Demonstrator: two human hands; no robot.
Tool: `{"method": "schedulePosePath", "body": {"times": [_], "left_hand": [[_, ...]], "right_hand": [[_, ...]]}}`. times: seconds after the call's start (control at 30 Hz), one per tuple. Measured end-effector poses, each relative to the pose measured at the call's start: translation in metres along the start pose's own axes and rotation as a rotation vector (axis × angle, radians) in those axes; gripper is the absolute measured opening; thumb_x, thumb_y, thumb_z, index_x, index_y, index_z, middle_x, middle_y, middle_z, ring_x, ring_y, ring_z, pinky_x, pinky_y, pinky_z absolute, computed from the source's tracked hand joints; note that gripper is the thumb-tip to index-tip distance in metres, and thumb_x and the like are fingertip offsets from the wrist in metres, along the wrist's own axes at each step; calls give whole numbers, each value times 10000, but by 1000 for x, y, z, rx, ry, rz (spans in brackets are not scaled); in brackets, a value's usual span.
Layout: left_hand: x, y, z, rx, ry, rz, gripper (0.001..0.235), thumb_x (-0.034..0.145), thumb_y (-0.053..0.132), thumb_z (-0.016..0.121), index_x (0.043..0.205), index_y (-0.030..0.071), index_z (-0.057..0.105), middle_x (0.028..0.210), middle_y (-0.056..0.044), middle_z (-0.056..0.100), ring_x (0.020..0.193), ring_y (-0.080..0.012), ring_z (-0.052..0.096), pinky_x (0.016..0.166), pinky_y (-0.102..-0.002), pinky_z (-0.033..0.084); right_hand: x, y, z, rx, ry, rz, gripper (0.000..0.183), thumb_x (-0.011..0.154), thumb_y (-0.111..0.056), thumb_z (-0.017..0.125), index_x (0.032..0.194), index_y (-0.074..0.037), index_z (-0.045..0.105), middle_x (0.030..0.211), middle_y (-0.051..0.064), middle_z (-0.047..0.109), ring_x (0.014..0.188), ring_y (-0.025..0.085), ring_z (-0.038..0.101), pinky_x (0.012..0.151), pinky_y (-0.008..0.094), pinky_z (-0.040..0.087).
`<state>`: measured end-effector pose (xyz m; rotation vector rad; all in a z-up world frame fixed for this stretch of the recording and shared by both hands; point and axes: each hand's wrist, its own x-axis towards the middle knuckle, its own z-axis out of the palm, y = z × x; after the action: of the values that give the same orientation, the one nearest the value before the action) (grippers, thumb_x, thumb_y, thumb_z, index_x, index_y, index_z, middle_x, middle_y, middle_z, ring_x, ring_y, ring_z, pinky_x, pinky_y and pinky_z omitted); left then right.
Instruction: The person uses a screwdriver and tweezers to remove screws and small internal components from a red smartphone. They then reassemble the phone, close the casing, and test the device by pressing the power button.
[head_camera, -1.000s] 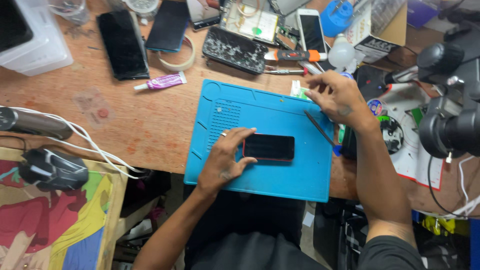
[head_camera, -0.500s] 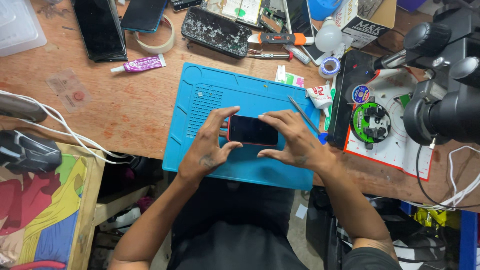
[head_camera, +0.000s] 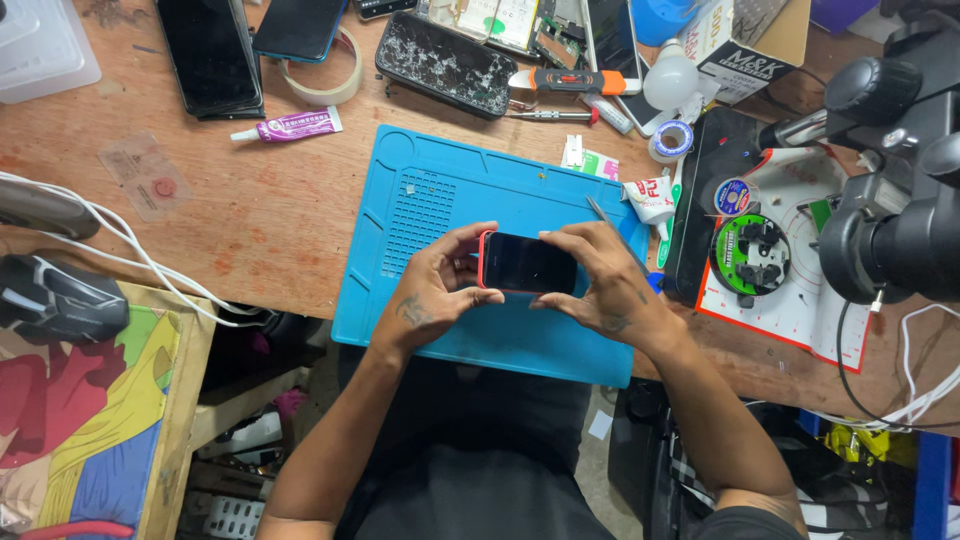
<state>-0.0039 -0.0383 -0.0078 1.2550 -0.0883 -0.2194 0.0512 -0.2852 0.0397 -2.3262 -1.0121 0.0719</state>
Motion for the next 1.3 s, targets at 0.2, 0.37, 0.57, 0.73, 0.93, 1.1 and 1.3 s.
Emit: {"method": "schedulePosePath", "body": {"times": [0.2, 0.37, 0.57, 0.73, 0.93, 1.1, 1.3], "left_hand": [[-1, -3, -4, -37, 5, -23, 812, 754, 40, 874, 1483, 40, 517, 1191, -97, 664, 984, -124, 664, 897, -282, 614], [-2, -4, -5, -35, -10, -19, 835, 745, 59, 877, 1494, 52, 507, 1185, -83, 679, 988, -122, 675, 922, -290, 615], [-3, -8, -7, 7, -45, -58, 859, 788, 61, 837, 1548, 64, 437, 1238, -111, 695, 1016, -130, 677, 948, -297, 598], [-1, -11, -7, -17, -12, -67, 634, 952, 89, 691, 1533, 21, 446, 1305, -150, 711, 1140, -145, 685, 1027, -300, 563], [0, -18, -8, 16, 70, -51, 553, 982, 88, 642, 1501, -5, 475, 1315, -151, 697, 1145, -138, 666, 1014, -280, 540], [1, -19, -9, -6, 74, -26, 533, 998, 46, 628, 1502, -34, 474, 1328, -182, 684, 1160, -151, 649, 1015, -275, 519], [2, -13, -5, 50, 119, -33, 506, 1002, 38, 603, 1483, -50, 475, 1298, -196, 700, 1157, -172, 684, 1014, -280, 545]], "right_hand": [[6, -5, -12, 22, -83, -27, 794, 708, -356, 906, 1419, -185, 595, 1180, 120, 614, 1077, 288, 568, 959, 418, 505], [9, -13, -20, 17, -134, 32, 727, 720, -318, 901, 1386, -211, 627, 1160, 113, 610, 1075, 281, 564, 900, 394, 511], [8, -22, -21, -118, -103, -23, 730, 687, -257, 906, 1364, -211, 637, 1137, 127, 611, 1082, 318, 561, 968, 453, 494], [9, -30, -17, -137, -92, -27, 724, 689, -220, 903, 1359, -181, 630, 1113, 152, 598, 1050, 339, 554, 916, 458, 487], [13, -35, -15, -181, -86, -86, 690, 727, -238, 879, 1358, -118, 626, 1133, 154, 594, 1028, 332, 564, 891, 466, 440], [7, -34, -5, -310, -19, -126, 649, 765, -243, 855, 1351, -86, 624, 1183, 147, 595, 1106, 342, 568, 949, 479, 421], [-7, -24, 19, -303, 194, -69, 588, 782, -239, 857, 1322, -110, 664, 1331, 130, 606, 1236, 303, 572, 1036, 464, 419]]}}
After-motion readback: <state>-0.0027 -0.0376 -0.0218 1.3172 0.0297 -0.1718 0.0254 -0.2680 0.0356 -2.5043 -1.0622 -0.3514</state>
